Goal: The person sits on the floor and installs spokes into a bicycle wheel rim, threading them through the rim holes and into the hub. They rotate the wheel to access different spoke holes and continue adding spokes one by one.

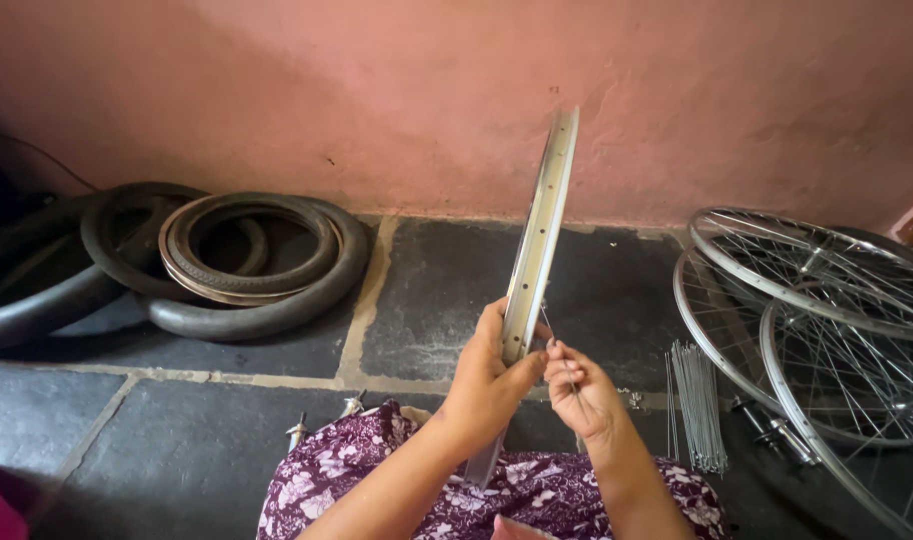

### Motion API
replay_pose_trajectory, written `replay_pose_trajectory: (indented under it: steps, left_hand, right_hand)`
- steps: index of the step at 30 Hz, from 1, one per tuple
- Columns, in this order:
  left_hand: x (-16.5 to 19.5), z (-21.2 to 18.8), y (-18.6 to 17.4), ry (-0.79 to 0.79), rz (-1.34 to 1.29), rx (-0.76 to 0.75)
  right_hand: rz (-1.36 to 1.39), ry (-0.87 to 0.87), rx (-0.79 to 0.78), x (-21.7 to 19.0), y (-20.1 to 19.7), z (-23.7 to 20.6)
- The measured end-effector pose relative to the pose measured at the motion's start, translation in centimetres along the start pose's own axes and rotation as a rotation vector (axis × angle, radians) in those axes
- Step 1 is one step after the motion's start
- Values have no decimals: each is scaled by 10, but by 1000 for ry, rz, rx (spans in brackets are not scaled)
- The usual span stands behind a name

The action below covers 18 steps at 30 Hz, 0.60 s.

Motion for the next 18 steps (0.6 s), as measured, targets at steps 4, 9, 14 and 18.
replay_pose_trajectory:
  steps: [4, 9, 14, 18]
  left_hand:
    - [-5, -5, -4, 43, -68, 7]
    - [-11, -19, -9, 103, 218, -8]
    - [-18, -27, -17, 150, 419, 75]
    - [-24, -26, -22, 128, 364, 87]
  right_hand:
    - [83, 54, -55, 2, 3, 0]
    - [139, 35, 18, 6, 1, 6]
    - [175, 77, -56, 12, 16, 18]
    - [130, -36, 43, 7, 12, 26]
Point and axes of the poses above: each hand's wrist, its own z-axis towards the middle knuckle, its own y-axis out of the palm, x = y × z, the point moved 8 cm from there along z, towards the middle knuckle, and after that the axes turned 2 degrees about -x, right-handed, at the moved point
